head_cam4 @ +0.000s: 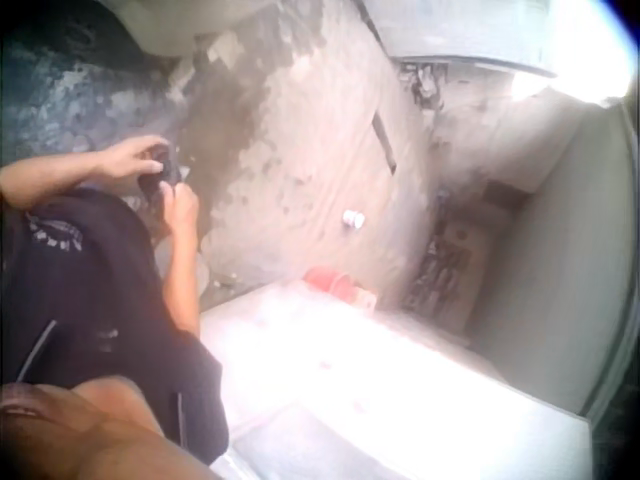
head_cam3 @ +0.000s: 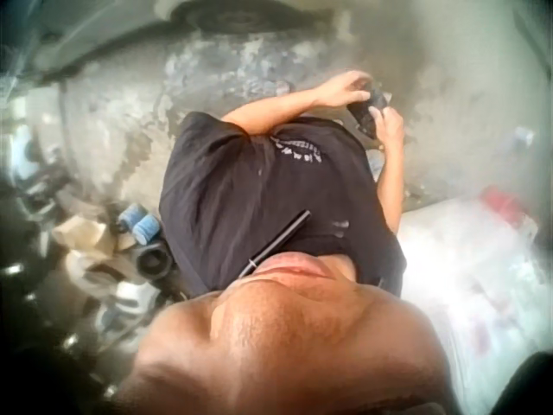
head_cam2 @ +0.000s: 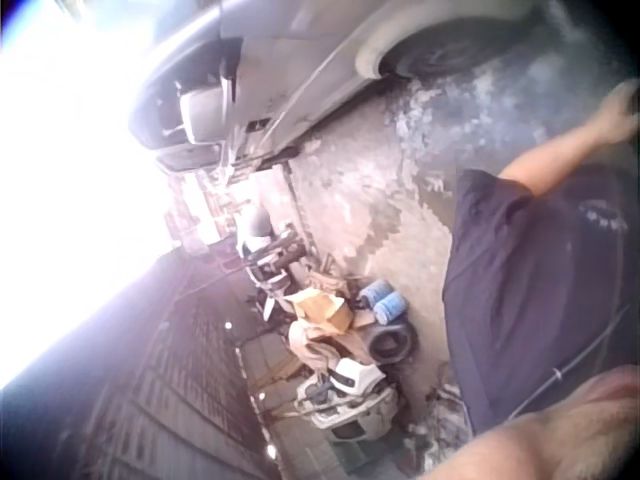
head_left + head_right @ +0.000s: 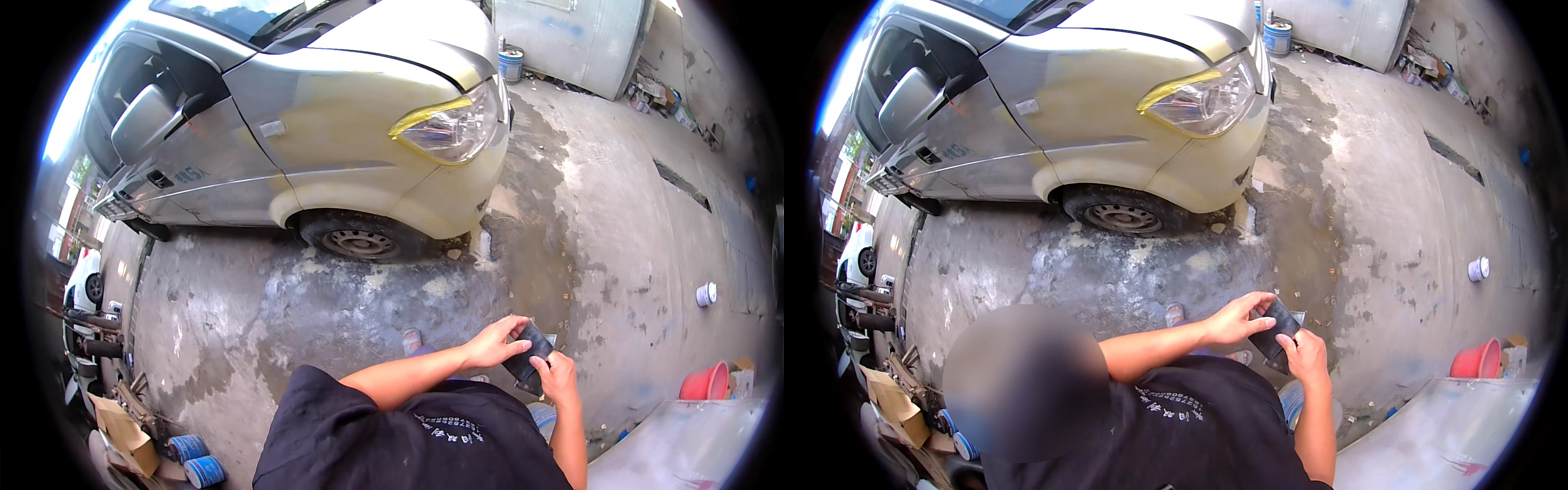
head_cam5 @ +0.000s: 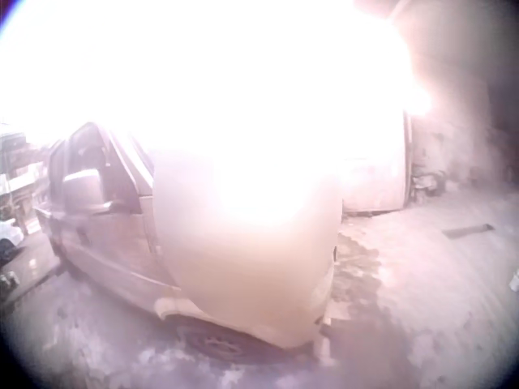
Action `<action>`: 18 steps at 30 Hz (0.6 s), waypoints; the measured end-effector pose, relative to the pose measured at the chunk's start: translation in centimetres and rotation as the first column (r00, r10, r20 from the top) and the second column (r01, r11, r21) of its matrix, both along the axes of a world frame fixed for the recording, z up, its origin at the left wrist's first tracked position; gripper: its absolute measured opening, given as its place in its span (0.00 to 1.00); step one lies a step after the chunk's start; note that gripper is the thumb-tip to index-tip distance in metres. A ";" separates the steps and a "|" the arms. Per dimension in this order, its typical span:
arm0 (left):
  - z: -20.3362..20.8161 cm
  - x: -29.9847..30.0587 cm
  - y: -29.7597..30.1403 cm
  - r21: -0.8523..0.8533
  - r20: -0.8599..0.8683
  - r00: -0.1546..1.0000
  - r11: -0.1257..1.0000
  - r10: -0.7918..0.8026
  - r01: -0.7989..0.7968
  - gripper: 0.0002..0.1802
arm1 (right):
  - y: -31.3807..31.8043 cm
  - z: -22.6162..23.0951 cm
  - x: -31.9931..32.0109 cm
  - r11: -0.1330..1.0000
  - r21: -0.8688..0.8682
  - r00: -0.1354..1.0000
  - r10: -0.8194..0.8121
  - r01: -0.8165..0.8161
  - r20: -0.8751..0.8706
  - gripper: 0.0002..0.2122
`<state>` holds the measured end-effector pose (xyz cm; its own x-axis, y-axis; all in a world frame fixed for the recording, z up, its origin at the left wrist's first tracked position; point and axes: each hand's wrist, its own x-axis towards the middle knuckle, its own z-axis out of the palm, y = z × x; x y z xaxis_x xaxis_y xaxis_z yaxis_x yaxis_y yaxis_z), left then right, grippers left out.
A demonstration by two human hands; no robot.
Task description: The person prepares and applies body filler to the front fender of a silver car. They scoop filler from a container onto a metal spreader, add a hardener, and mix the substances before applying the mixture to the vehicle's surface.
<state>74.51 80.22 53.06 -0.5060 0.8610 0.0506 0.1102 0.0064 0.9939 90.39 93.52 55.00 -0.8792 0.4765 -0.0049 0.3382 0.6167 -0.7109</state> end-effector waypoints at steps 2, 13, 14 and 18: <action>0.7 0.6 1.8 -0.116 0.017 0.995 0.988 -0.096 0.097 0.18 | 1.4 0.5 1.8 0.999 0.029 0.999 -0.039 0.039 -0.007 0.14; 0.3 2.2 12.8 -0.046 0.528 0.847 0.998 0.055 -0.037 0.06 | 7.0 0.2 5.1 0.881 -0.286 0.868 -0.444 0.378 -0.221 0.12; 0.5 2.2 14.3 -0.050 0.522 0.851 0.998 0.053 -0.031 0.05 | 7.6 -0.1 5.4 0.883 -0.284 0.868 -0.441 0.375 -0.227 0.11; 1.7 0.6 20.9 0.013 0.598 0.802 1.000 -0.022 0.018 0.09 | 11.3 -0.1 5.9 0.821 -0.306 0.822 -0.544 0.481 -0.166 0.09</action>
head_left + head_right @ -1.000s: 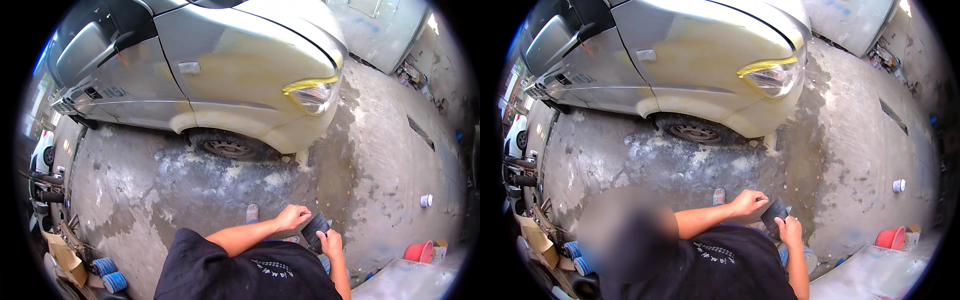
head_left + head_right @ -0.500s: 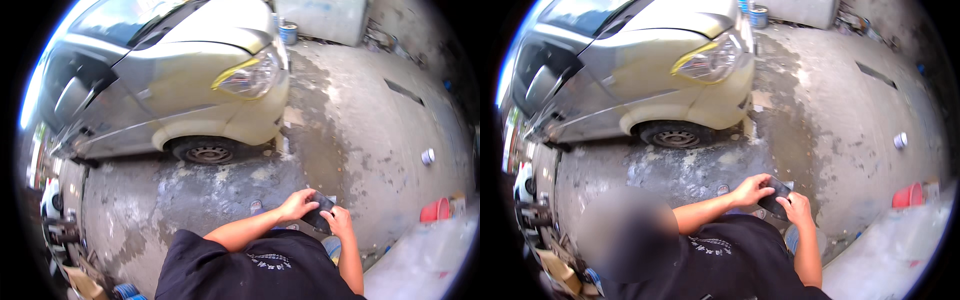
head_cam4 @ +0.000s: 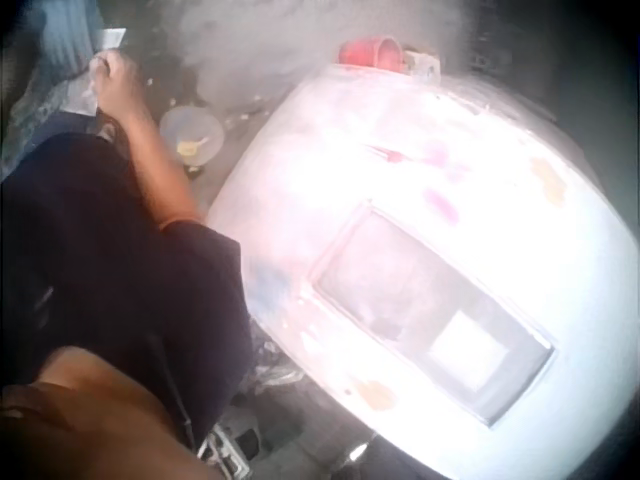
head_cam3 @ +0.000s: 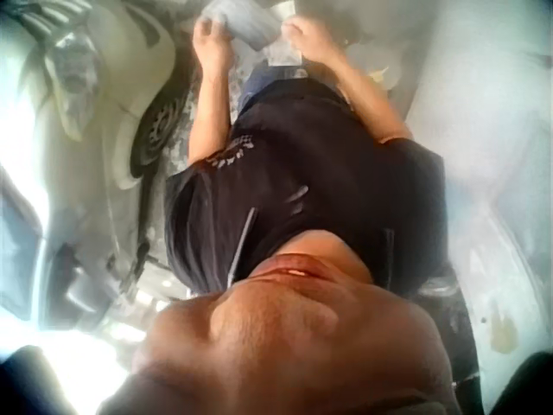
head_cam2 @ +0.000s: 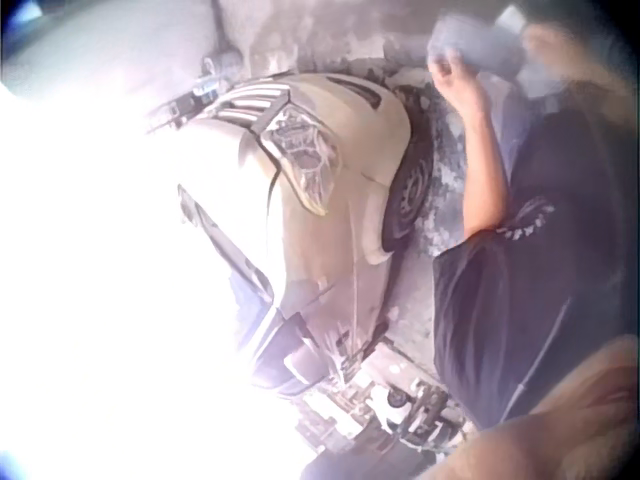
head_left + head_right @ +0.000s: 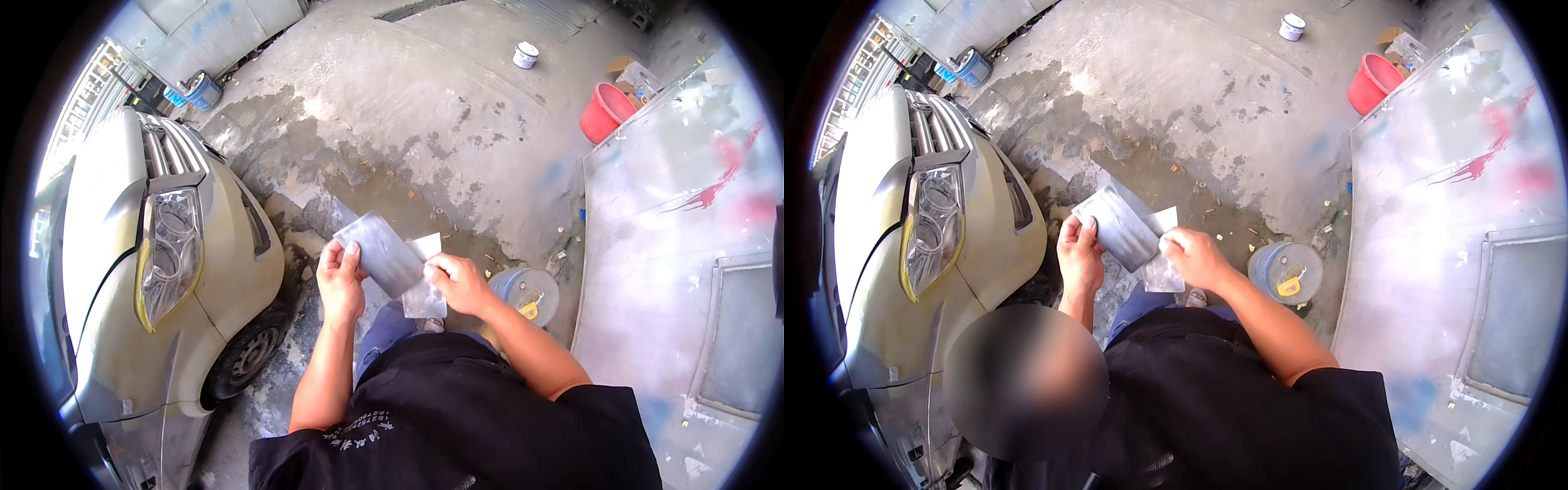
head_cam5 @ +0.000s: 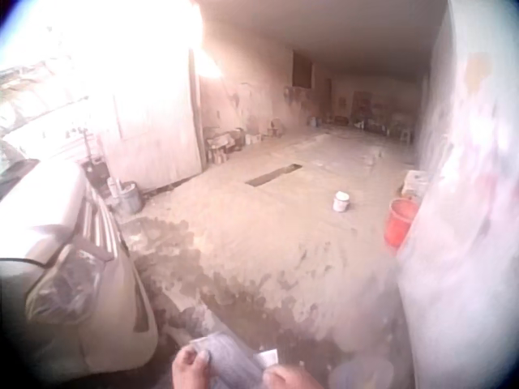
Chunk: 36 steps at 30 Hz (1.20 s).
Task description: The person prepares and applies body filler to the front fender of a silver car. They scoop filler from a container onto a metal spreader, add a hardener, and mix the substances before applying the mixture to the vehicle's surface.
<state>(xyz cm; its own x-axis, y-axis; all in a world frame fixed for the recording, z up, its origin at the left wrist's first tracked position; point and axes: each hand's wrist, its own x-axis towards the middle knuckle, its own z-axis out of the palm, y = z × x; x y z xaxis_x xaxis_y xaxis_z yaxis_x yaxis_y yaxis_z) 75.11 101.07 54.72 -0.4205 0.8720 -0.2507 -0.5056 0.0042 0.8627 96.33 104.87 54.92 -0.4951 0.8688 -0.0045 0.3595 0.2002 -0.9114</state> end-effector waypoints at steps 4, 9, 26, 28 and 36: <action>-0.3 -2.6 7.2 0.147 0.063 0.998 0.989 0.023 -0.032 0.09 | 5.3 0.8 -0.7 0.977 -0.072 0.980 -0.196 0.199 0.041 0.10; 2.9 -3.1 15.1 0.121 0.100 0.987 0.986 -0.129 0.117 0.27 | 11.3 1.8 -1.5 0.928 -0.001 0.922 -0.370 0.372 -0.119 0.12; 2.7 8.9 38.4 0.205 -0.002 0.723 0.707 -0.691 0.677 0.32 | 36.2 4.6 10.2 0.881 -0.333 0.648 -0.472 0.335 -0.598 0.15; 2.4 11.3 42.2 0.191 0.117 0.736 0.742 -0.667 0.642 0.32 | 38.9 2.8 13.1 0.937 -0.208 0.799 -0.349 0.281 -0.490 0.15; 3.5 23.8 55.5 -0.006 0.162 0.591 0.598 -0.790 0.802 0.30 | 54.9 3.9 24.5 0.892 -0.449 0.863 -0.186 -0.052 -0.470 0.15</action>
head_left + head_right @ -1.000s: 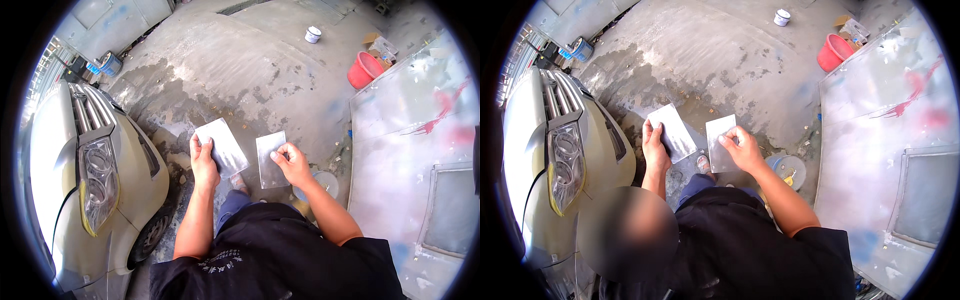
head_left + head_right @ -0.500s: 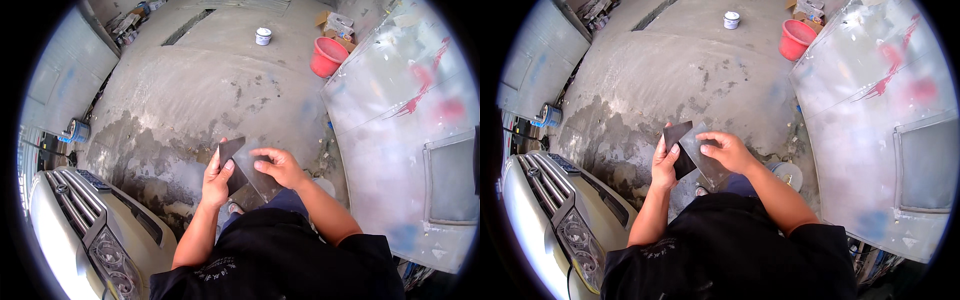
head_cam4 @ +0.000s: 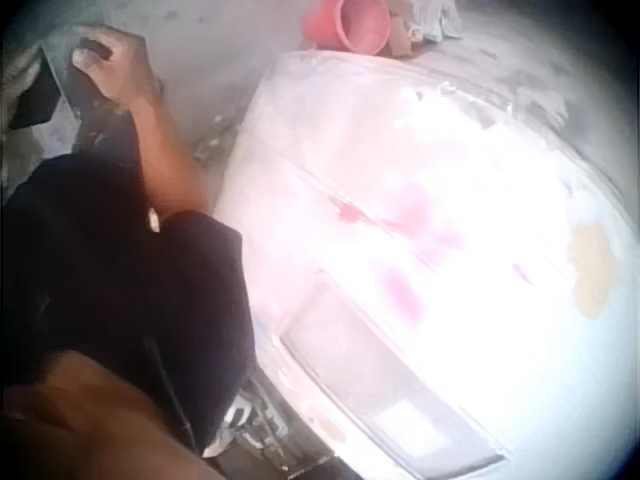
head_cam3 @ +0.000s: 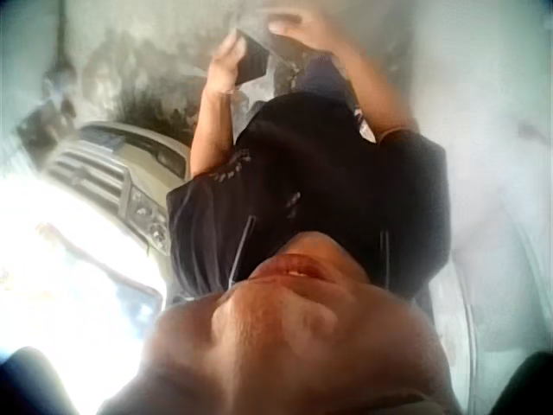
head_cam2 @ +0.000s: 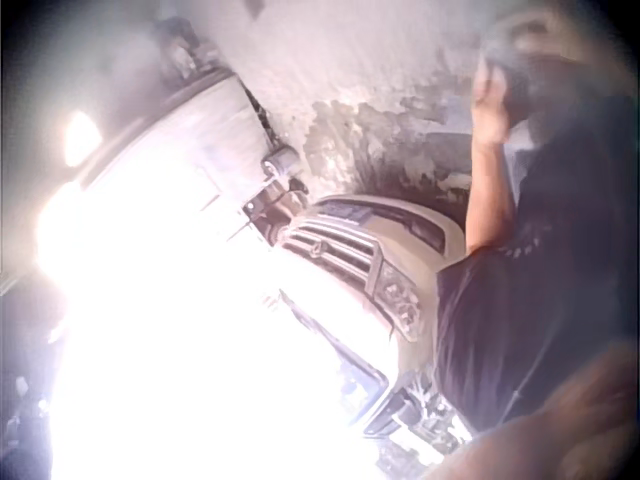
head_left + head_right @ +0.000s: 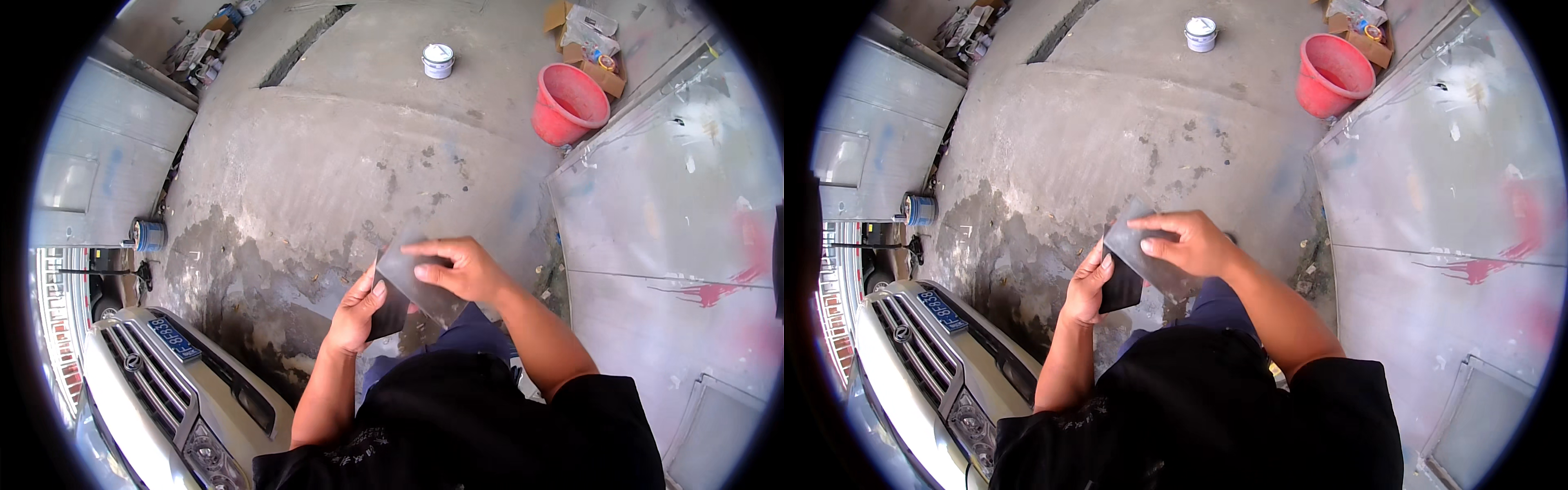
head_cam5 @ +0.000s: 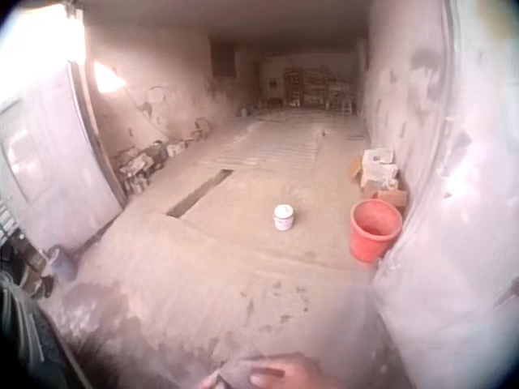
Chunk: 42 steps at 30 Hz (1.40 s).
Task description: The person prepares and applies body filler to the front fender of a silver car. They scoop filler from a container onto a metal spreader, add a hardener, and mix the substances before applying the mixture to the vehicle's surface.
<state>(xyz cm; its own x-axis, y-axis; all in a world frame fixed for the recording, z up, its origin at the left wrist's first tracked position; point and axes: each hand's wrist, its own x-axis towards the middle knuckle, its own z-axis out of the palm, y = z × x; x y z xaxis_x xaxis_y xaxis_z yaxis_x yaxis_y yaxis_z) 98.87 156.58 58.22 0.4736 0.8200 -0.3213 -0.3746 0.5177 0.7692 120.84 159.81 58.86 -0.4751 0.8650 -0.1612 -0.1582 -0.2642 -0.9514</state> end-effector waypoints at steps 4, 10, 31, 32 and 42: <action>3.5 4.0 5.6 -0.036 0.041 0.999 0.999 0.024 -0.023 0.30 | 7.4 3.1 5.4 0.953 0.279 0.982 -0.152 0.116 0.111 0.14; 5.2 5.0 12.2 -0.026 -0.039 0.999 0.999 -0.021 0.020 0.25 | 11.4 4.1 6.8 0.914 0.392 0.963 -0.003 -0.106 0.269 0.14; 4.8 3.2 40.5 0.069 0.054 0.716 0.713 0.696 -0.698 0.14 | 38.1 6.9 -2.7 0.635 0.762 0.872 -0.297 -0.123 0.389 0.16; 5.3 2.5 41.6 0.125 0.067 0.720 0.710 0.691 -0.693 0.14 | 38.8 7.0 -2.8 0.632 0.759 0.863 -0.287 -0.155 0.415 0.17; 8.9 -1.3 51.4 0.258 0.151 0.781 0.738 0.606 -0.623 0.15 | 43.9 5.1 -0.5 0.746 0.651 0.669 -0.414 -0.138 0.617 0.19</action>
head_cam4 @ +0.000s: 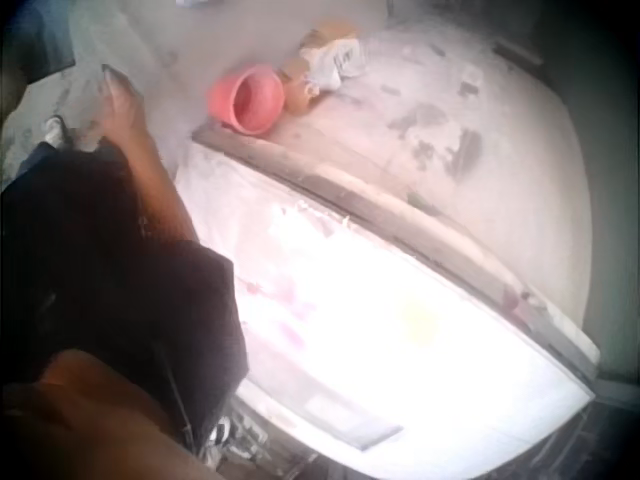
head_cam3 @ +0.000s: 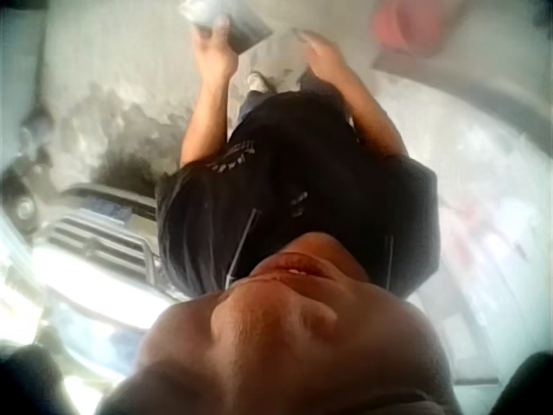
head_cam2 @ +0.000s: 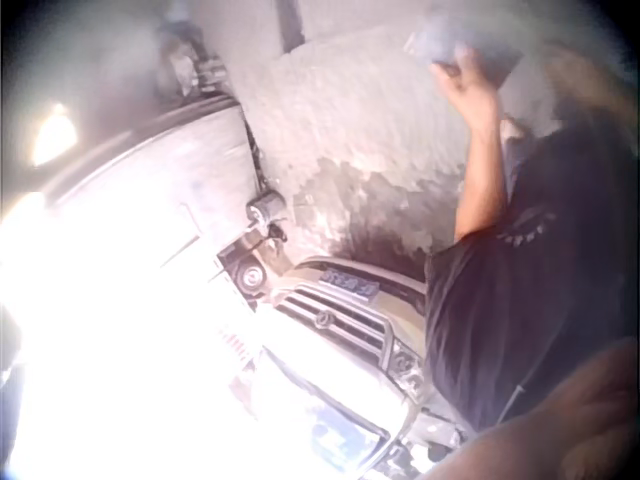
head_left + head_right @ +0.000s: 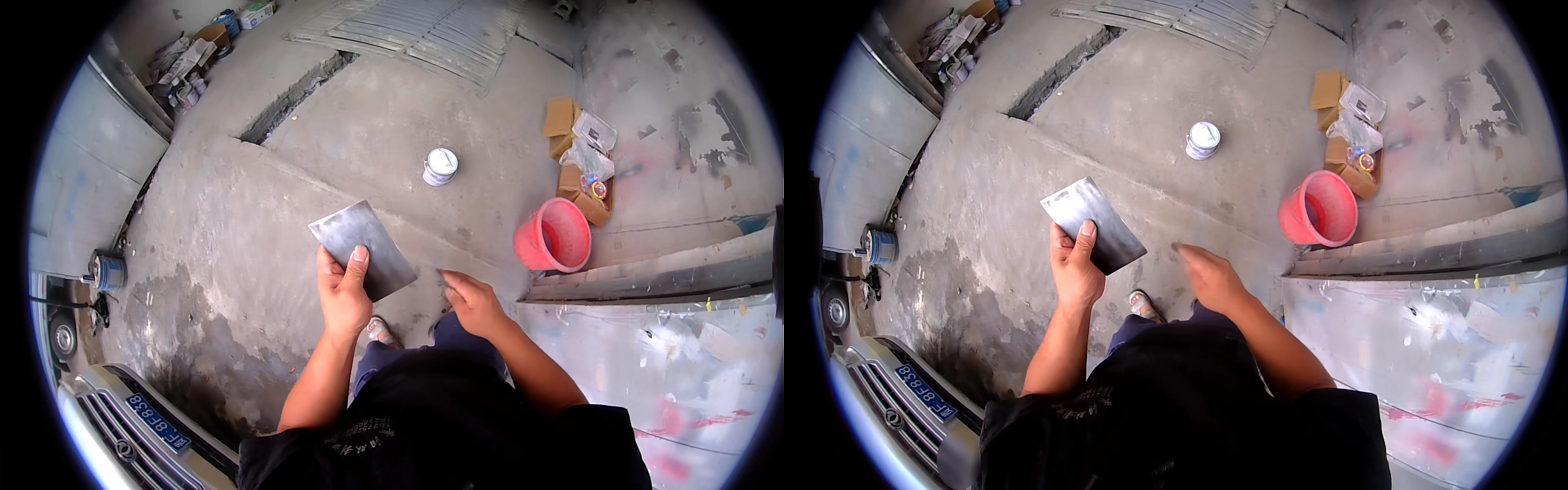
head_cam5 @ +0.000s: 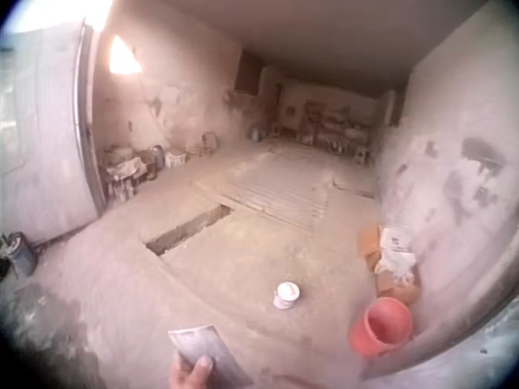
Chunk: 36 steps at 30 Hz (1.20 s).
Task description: The person prepares and applies body filler to the front fender of a silver car. They scoop filler from a container onto a metal spreader, add a hardener, and mix the substances before applying the mixture to the vehicle's surface.
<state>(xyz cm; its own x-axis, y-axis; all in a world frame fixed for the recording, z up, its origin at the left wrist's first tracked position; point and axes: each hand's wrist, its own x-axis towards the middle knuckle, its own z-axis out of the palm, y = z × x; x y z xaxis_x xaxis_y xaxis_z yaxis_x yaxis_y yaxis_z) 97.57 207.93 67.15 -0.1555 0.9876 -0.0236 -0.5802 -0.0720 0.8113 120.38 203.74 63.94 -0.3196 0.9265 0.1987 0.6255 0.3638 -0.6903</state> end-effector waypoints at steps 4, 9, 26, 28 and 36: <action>0.1 -0.1 1.6 -0.029 -0.138 0.990 1.000 -0.010 0.006 0.16 | 2.0 1.9 0.8 0.894 -0.447 0.813 -0.280 0.028 -0.510 0.19; -1.0 1.7 2.4 0.014 -0.438 0.885 0.983 -0.158 0.182 0.12 | 7.6 3.6 1.1 0.947 -0.322 0.911 -0.148 0.017 -0.385 0.22; -1.1 3.1 3.7 -0.131 -0.341 0.908 0.969 -0.243 0.210 0.12 | 8.8 4.3 -2.9 0.966 -0.246 0.963 -0.137 0.078 -0.234 0.10; -1.6 2.1 4.5 -0.139 -0.156 0.979 0.984 -0.130 0.108 0.12 | 6.9 3.2 -3.3 0.966 -0.256 0.983 -0.076 0.031 -0.169 0.09; -1.4 -3.4 5.2 -0.110 0.460 0.864 0.953 -0.204 0.283 0.27 | 5.3 2.2 -1.1 0.908 -0.411 0.957 -0.189 0.084 -0.221 0.12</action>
<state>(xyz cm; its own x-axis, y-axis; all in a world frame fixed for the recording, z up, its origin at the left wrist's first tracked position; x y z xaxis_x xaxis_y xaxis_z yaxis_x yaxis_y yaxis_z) 94.14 213.12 65.78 0.1553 0.9673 -0.2006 -0.8592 0.2325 0.4558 119.24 209.07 66.16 -0.1725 0.9758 -0.1341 0.4370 -0.0461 -0.8983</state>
